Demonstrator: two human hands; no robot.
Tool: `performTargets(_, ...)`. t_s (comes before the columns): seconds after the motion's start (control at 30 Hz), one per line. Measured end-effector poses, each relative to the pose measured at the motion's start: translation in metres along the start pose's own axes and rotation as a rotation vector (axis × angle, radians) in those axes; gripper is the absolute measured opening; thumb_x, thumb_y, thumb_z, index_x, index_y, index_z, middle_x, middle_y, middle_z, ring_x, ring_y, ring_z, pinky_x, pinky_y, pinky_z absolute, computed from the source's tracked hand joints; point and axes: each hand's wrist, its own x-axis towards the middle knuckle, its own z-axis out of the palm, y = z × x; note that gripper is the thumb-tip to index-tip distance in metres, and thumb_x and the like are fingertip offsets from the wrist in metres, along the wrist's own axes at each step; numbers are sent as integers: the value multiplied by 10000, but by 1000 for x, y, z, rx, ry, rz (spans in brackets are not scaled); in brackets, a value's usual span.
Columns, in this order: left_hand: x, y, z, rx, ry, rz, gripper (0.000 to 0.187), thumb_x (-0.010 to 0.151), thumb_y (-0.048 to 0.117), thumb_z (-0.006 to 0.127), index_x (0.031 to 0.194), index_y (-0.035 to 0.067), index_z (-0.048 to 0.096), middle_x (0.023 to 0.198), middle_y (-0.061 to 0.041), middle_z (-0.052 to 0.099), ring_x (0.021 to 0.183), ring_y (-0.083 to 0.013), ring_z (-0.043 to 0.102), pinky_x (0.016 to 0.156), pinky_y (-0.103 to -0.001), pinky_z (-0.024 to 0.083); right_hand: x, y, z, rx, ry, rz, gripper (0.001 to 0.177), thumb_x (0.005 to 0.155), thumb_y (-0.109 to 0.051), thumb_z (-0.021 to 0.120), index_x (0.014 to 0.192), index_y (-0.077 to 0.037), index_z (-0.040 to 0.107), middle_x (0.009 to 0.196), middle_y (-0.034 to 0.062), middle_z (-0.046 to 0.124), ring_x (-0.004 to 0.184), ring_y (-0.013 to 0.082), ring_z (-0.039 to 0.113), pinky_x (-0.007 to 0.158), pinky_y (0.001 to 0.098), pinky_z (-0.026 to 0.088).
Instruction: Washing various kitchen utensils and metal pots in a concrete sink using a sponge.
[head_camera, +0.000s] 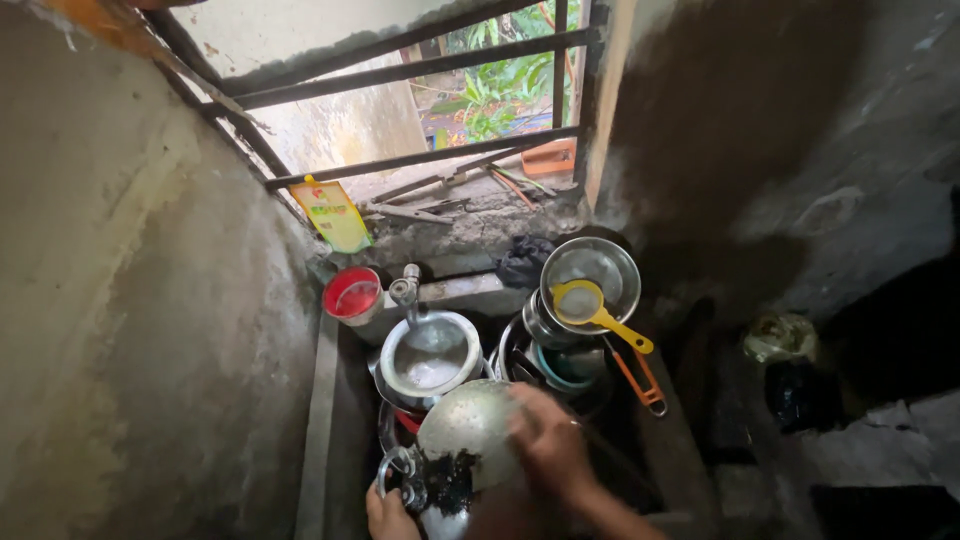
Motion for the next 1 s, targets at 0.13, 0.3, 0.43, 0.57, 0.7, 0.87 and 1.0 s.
performTargets(0.13, -7, 13, 5, -8, -105, 45, 429, 905, 29, 438, 1296, -41, 599, 1150, -176, 693, 1027, -227, 690, 927, -345, 520, 16, 80, 10, 314, 17, 518, 464, 951, -402, 545, 1202, -69, 749, 1158, 110, 789, 1101, 258, 747, 964, 344, 540)
performTargets(0.3, -41, 57, 47, -21, -271, 135, 432, 907, -6, 452, 1317, -43, 581, 1169, -174, 691, 1027, -213, 678, 923, -345, 516, 53, -82, -58, 158, -157, 309, 435, 896, -354, 591, 1220, -99, 728, 1166, 118, 756, 1024, 262, 747, 907, 352, 562)
performTargets(0.43, -58, 78, 65, -253, -389, 22, 445, 909, -9, 446, 1343, -27, 544, 1146, -168, 692, 975, -211, 699, 875, -344, 555, 42, -107, -64, -128, -172, -255, 427, 865, -358, 689, 1158, -57, 764, 1126, 169, 754, 1067, 336, 695, 1040, 486, 441)
performTargets(0.57, -48, 64, 53, -184, -317, 50, 439, 912, -14, 437, 1338, -31, 543, 1149, -180, 693, 970, -219, 699, 866, -344, 556, 32, 24, -44, 352, -76, 335, 441, 910, -381, 591, 1147, -47, 757, 1086, 130, 768, 974, 223, 714, 900, 356, 547)
performTargets(0.7, -34, 47, 50, -139, -212, 106, 446, 909, -24, 450, 1340, -63, 559, 1163, -188, 684, 986, -230, 682, 884, -352, 536, 17, 82, -32, 687, -53, 755, 462, 954, -399, 568, 1152, -24, 753, 1037, 115, 769, 941, 214, 703, 876, 346, 539)
performTargets(0.87, -45, 61, 52, -255, -262, 86, 467, 877, -21, 439, 1331, -48, 542, 1177, -173, 677, 1022, -220, 691, 916, -345, 545, 44, -54, -58, 216, -78, 294, 459, 873, -386, 612, 1212, -99, 729, 1158, 81, 763, 1010, 195, 741, 913, 330, 557)
performTargets(1.0, -41, 55, 46, -179, -307, 131, 444, 893, -10, 448, 1320, -54, 560, 1164, -184, 686, 1001, -221, 687, 892, -340, 539, 45, -84, -61, 22, -179, 6, 469, 851, -382, 639, 1214, -106, 747, 1252, 109, 727, 1131, 243, 676, 965, 373, 522)
